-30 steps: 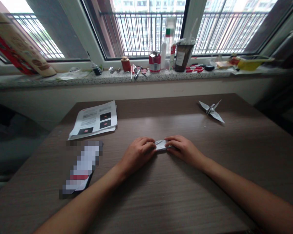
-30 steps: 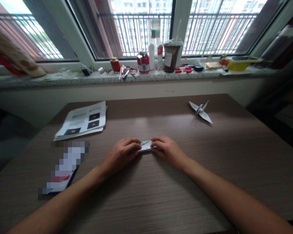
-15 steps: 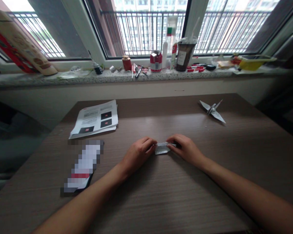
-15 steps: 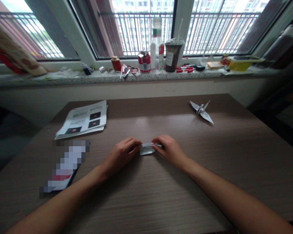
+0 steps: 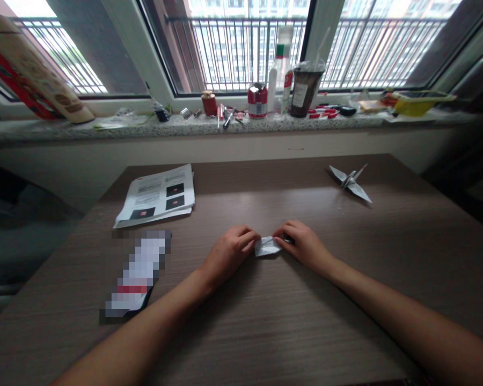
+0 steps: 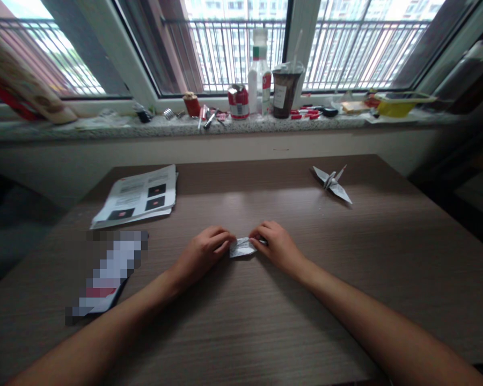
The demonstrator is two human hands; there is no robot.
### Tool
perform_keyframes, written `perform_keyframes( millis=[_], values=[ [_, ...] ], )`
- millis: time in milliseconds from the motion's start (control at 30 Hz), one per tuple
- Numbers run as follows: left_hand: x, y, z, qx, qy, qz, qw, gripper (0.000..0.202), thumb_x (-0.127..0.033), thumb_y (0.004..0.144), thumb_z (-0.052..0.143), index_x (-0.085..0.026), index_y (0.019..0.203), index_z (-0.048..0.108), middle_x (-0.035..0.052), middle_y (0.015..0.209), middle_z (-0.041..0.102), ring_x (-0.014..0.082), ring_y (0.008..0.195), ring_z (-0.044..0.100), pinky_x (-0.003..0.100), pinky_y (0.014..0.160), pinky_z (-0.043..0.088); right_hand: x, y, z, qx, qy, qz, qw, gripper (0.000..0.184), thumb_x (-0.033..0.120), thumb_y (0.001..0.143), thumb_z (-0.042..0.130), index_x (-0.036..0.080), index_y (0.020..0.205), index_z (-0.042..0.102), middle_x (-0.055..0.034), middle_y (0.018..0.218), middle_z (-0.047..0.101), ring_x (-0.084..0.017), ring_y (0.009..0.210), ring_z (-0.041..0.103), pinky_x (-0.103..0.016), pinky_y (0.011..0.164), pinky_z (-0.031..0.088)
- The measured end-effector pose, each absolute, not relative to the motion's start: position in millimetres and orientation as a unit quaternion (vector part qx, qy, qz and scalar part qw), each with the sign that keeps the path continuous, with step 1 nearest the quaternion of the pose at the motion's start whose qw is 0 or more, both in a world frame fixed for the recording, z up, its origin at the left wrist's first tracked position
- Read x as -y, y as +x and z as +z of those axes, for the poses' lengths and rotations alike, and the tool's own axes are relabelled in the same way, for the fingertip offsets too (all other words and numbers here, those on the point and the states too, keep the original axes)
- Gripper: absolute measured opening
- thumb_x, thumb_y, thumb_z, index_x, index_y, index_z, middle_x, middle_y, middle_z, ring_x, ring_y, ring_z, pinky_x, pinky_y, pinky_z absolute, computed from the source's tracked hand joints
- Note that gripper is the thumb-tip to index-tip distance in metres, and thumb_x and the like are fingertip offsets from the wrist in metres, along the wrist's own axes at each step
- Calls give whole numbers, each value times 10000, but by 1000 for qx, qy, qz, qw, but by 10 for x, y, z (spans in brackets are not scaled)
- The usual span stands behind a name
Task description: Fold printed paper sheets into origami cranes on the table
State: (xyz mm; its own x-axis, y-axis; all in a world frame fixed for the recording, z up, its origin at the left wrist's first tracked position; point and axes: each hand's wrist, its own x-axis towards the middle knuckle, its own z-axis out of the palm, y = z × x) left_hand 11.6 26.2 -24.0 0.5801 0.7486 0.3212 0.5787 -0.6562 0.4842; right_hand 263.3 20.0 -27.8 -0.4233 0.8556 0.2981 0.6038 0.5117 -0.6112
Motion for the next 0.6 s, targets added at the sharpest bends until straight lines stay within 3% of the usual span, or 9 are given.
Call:
perform_keyframes(
  millis=[167,433,600],
  values=[
    [-245,105,-222,-380,865,276,177,151,-201,1003,631,-205,1138,698,68,1071,685,213,966,652,353,861,539,-204,2648,-295,822,-437,204,302,38,181,966,693,202,936,686,-35,892,671,-201,864,599,-321,785,453],
    [-236,106,-215,-400,853,274,196,30,-215,990,658,-196,986,681,47,991,663,211,925,642,355,839,532,-187,2669,-292,828,-415,213,312,31,217,989,663,207,990,692,-49,920,677,-208,885,605,-332,792,472],
    [-226,112,-199,-400,852,267,206,71,-209,1003,636,-190,940,663,35,938,670,196,870,644,327,796,522,-179,2668,-268,835,-408,213,302,62,235,1000,652,205,963,692,-56,931,683,-214,901,603,-333,800,472]
  ],
)
